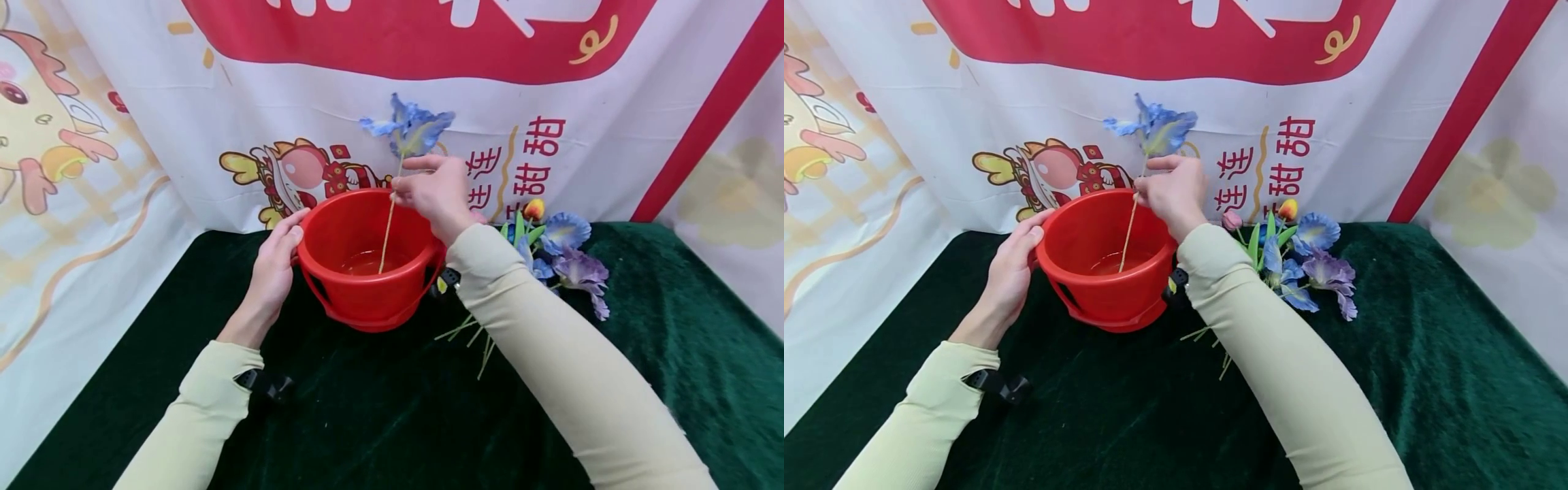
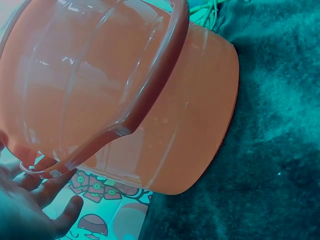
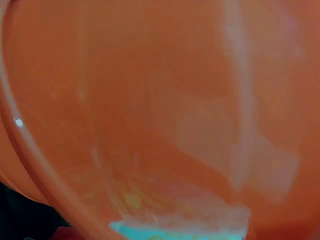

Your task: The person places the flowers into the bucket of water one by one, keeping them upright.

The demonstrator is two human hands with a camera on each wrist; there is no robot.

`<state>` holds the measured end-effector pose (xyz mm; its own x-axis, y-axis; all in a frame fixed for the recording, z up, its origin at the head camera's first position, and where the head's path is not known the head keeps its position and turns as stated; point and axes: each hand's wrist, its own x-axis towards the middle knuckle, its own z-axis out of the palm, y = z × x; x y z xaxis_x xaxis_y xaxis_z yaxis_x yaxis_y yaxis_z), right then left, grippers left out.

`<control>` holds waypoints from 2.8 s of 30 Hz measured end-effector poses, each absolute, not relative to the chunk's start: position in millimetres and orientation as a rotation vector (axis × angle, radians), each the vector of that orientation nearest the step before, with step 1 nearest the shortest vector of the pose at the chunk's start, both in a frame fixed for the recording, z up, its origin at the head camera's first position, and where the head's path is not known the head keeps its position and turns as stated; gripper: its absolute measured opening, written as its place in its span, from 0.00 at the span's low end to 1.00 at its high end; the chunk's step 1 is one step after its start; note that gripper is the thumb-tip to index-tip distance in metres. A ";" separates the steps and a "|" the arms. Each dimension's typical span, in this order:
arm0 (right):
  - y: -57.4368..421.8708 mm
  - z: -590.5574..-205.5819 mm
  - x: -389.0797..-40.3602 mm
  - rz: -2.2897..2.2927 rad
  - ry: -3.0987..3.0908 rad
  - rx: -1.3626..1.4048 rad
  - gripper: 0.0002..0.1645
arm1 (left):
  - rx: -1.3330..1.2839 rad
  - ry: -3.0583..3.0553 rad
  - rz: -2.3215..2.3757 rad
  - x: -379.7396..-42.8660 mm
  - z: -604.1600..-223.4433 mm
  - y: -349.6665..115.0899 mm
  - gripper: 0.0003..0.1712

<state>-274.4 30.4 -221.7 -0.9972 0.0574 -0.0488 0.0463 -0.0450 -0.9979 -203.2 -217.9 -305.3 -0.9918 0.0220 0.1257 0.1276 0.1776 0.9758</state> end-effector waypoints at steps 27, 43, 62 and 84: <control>3.2 -236.3 -270.9 1.328 -2.944 0.398 0.10 | -0.156 -2.331 -1.959 -207.5 -306.4 -208.7 0.32; 18.0 -223.9 -251.1 1.653 -2.658 0.332 0.11 | -0.120 -2.344 -1.954 -202.6 -304.5 -217.1 0.33; 147.2 -282.2 -238.5 2.078 -2.342 -0.003 0.21 | -0.036 -2.370 -1.937 -203.1 -305.6 -220.6 0.33; 167.4 -331.9 -245.9 1.656 -2.983 0.040 0.23 | -0.285 -2.162 -2.102 -175.8 -312.2 -208.6 0.42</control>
